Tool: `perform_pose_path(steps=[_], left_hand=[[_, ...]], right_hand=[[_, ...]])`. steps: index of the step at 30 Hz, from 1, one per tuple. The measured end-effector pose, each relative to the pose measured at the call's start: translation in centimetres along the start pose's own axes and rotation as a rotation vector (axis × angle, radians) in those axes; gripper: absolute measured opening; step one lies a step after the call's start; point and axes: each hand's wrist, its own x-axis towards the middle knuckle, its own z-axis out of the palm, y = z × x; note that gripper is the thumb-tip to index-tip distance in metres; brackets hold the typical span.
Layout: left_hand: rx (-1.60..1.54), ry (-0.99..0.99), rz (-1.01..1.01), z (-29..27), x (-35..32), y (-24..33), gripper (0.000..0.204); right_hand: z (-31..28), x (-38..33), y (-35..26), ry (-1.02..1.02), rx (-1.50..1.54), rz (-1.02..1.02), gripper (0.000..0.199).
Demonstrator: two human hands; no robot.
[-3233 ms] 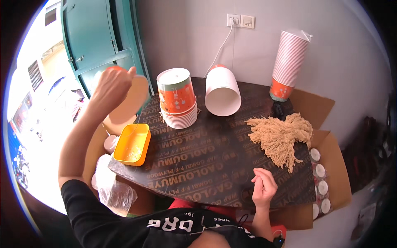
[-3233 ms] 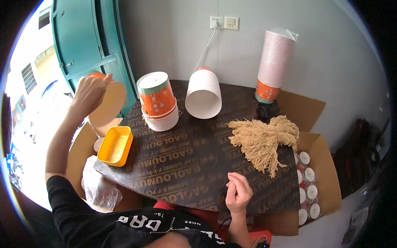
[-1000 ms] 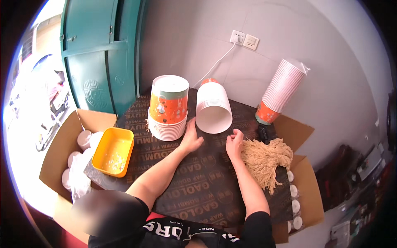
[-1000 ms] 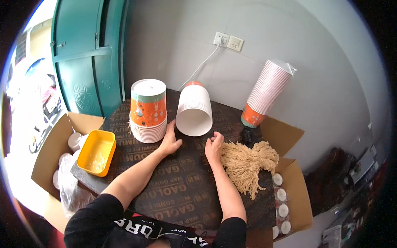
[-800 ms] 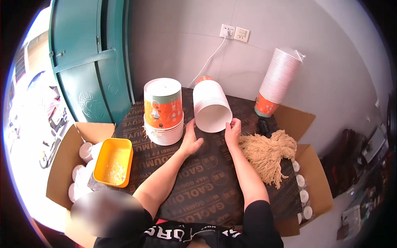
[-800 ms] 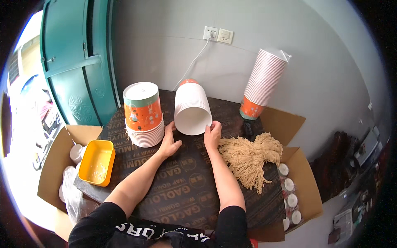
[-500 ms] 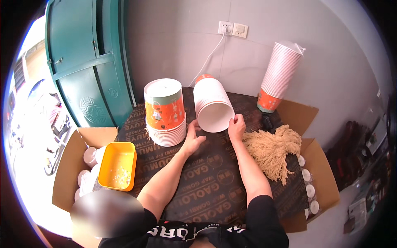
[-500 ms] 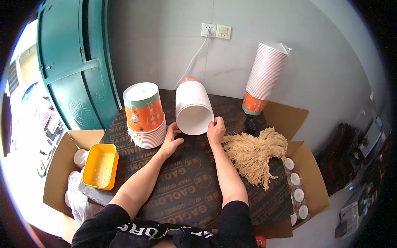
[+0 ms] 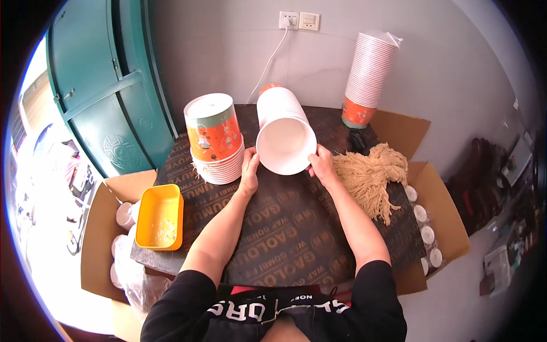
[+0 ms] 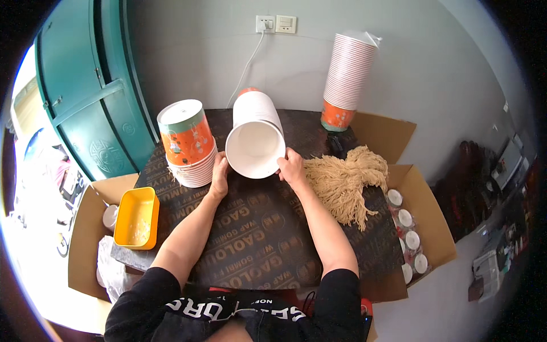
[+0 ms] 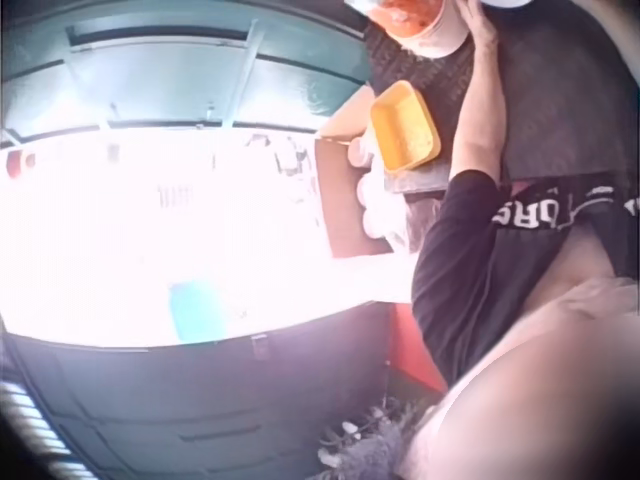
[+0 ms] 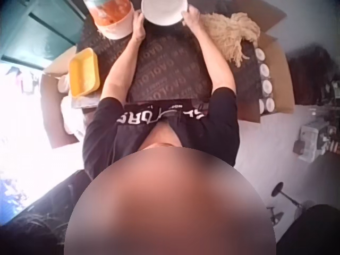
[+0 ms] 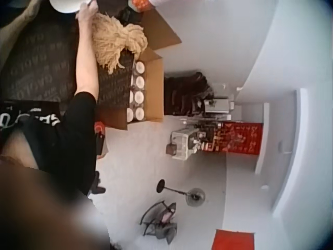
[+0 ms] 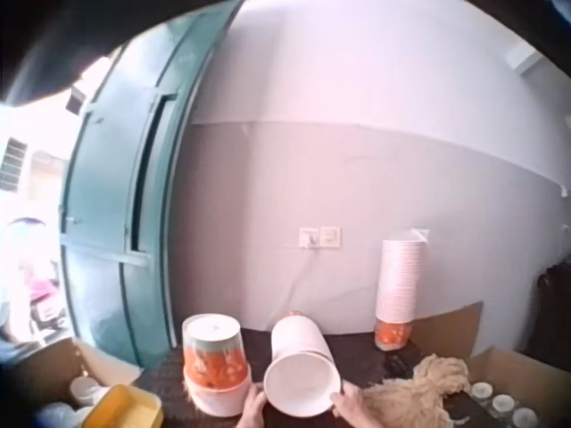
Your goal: Threading a thin string or wire through paper cups to assemble a decorative sequence or garland.
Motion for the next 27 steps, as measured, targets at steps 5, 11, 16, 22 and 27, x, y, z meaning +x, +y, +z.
perform_pose_path(steps=[5, 11, 16, 22, 27], left_hand=[[-0.175, -0.033, -0.138, 1.1, -0.4, 0.5, 0.058], [-0.308, -0.073, -0.136, 0.5, 0.3, 3.7, 0.057], [0.065, -0.085, 0.004, 1.9, -1.2, 12.2, 0.028], [0.477, -0.269, 0.167, 3.9, -7.1, 23.8, 0.017], [0.775, -0.438, 0.429, 5.4, -11.1, 27.3, 0.014]], right_hand=[[-1.5, -3.7, -4.4, 0.112, -0.044, 0.085, 0.025], [-4.7, -7.1, -7.1, 0.015, -0.187, -0.026, 0.031], [-6.6, -10.4, -9.8, -0.121, -0.299, 0.191, 0.031], [-4.2, -13.7, -11.7, -0.299, -0.215, 0.343, 0.045], [-5.7, -16.8, -11.3, -0.343, -0.099, 0.205, 0.052]])
